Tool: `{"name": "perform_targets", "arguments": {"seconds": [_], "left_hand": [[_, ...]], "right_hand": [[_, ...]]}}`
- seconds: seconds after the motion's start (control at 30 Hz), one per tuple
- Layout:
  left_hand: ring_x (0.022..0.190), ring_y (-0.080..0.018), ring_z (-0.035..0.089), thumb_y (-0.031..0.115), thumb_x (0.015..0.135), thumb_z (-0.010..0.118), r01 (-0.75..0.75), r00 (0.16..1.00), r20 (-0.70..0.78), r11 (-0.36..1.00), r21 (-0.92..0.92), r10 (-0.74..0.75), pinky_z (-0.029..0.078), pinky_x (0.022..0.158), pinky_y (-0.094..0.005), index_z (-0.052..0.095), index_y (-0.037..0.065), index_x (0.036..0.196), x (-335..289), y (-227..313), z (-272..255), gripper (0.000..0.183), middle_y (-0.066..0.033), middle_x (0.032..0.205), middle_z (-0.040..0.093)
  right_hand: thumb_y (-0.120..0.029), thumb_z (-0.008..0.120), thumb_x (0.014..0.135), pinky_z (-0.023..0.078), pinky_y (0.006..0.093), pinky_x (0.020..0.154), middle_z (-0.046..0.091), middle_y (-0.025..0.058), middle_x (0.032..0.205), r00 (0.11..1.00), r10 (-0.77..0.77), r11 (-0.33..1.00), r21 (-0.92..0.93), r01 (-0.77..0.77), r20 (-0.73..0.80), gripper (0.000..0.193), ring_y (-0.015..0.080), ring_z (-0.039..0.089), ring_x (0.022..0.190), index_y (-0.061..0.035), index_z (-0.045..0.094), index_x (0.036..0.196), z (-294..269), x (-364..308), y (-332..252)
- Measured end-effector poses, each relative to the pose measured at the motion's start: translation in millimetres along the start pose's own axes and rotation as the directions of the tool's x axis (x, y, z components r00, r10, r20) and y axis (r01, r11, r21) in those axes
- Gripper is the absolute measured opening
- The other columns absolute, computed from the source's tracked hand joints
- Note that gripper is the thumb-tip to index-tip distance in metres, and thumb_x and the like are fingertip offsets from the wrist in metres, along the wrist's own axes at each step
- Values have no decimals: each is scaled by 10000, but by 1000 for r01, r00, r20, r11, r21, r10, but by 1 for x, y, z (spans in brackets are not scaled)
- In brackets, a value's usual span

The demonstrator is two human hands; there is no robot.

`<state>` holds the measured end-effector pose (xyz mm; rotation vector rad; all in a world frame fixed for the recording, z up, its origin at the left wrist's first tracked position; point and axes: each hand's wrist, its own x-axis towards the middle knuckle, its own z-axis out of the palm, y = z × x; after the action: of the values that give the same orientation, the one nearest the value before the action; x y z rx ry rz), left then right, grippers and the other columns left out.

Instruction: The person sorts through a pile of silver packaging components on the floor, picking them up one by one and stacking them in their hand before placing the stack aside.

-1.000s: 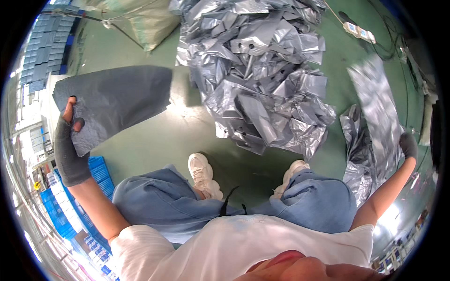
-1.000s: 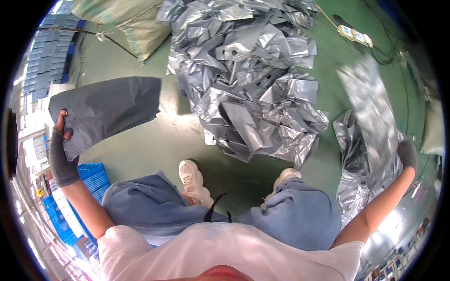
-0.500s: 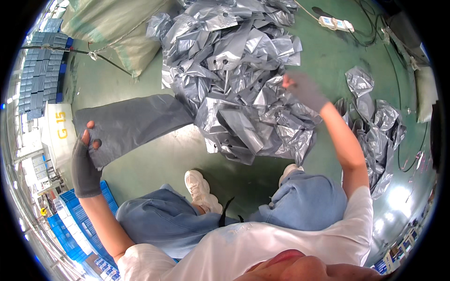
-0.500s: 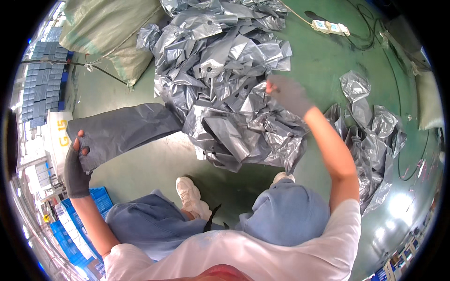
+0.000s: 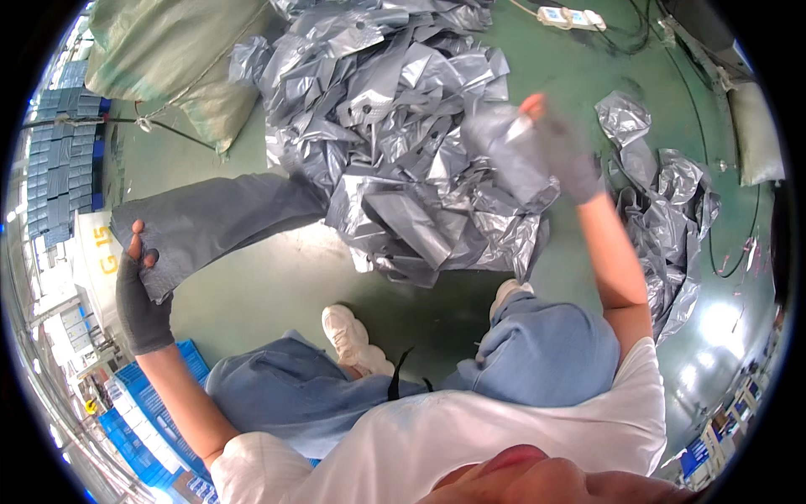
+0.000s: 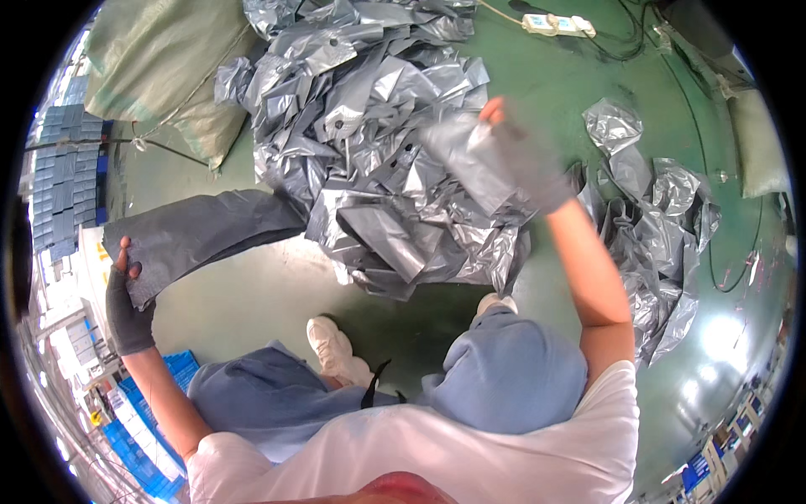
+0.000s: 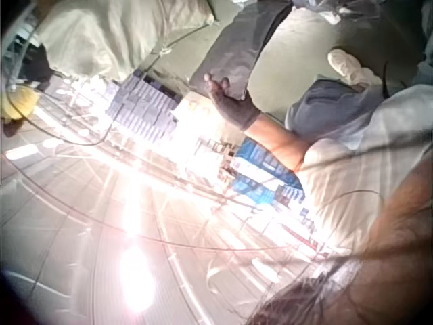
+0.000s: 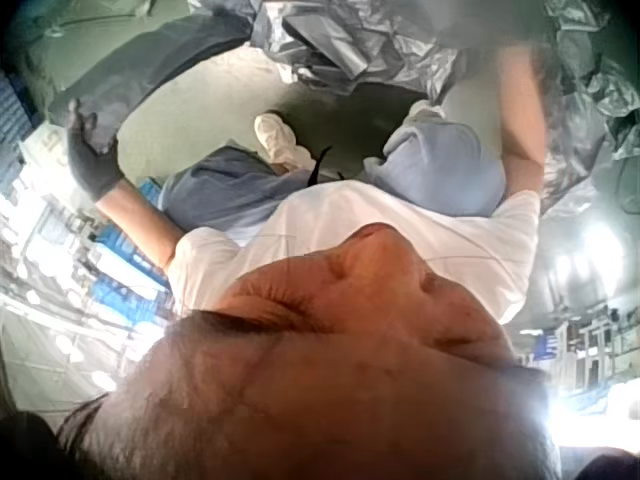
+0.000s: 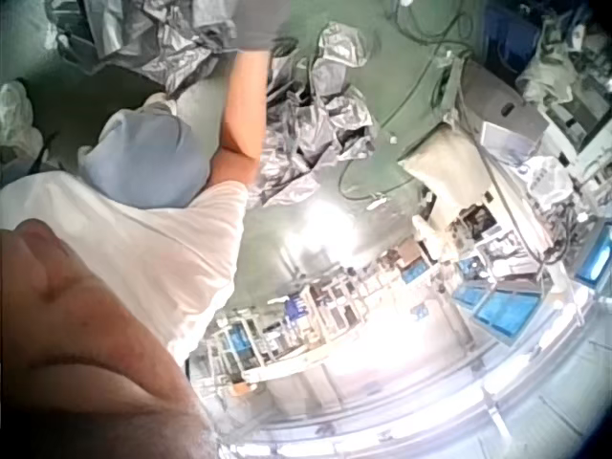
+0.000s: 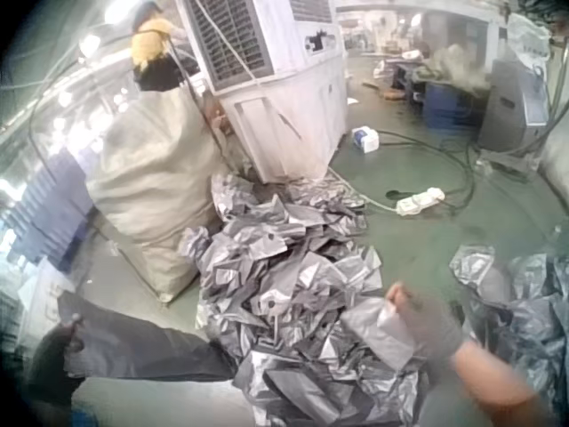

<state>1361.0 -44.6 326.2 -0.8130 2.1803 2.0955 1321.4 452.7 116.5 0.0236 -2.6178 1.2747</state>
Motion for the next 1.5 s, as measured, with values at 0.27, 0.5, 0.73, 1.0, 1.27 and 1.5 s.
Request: {"name": "perform_targets", "arguments": {"seconds": [0.27,0.5,0.73,1.0,1.27,1.5], "left_hand": [[585,-43,421,265,909,481,-20,981,-193,1000,13,22,411,531,-193,506,108,1225,-5,9,33,353,44,691,367],[584,-28,405,295,920,445,21,980,-200,989,145,8,422,538,-177,476,113,1253,-25,7,42,381,46,716,328],[582,-43,428,261,880,522,35,996,-84,994,103,-27,435,523,-205,546,136,1155,-36,6,47,303,47,697,379],[524,-59,459,251,899,507,51,994,-99,998,30,-48,425,470,-223,557,164,1105,-32,5,37,229,49,646,390],[614,-41,376,243,880,529,-21,1000,19,985,171,18,308,550,-165,621,56,1024,-40,7,16,254,41,736,473],[649,-39,412,263,869,554,-207,976,34,879,430,213,313,546,-177,614,48,919,-39,34,-17,228,16,916,570]], "right_hand": [[-173,538,810,481,345,681,635,154,877,693,516,481,-840,252,504,277,258,623,772,-23,574,1040,-72,-33,96],[-127,547,752,448,436,747,588,121,1006,933,273,611,-791,21,236,274,339,588,820,-89,531,1023,-76,-37,123],[-73,565,655,349,372,966,394,100,1305,733,-215,687,-433,583,646,671,300,414,1162,-136,360,1291,-5,-19,57],[-301,689,699,444,356,780,610,135,911,673,561,807,-500,-314,482,396,270,588,879,-58,591,996,-5,-15,153],[-381,589,766,440,336,734,634,117,839,971,71,988,-149,-38,230,389,222,580,776,-8,615,872,-59,40,97],[-244,622,755,403,292,607,557,20,660,825,284,959,-151,-241,488,200,115,475,646,-47,596,736,-16,8,136]]}}
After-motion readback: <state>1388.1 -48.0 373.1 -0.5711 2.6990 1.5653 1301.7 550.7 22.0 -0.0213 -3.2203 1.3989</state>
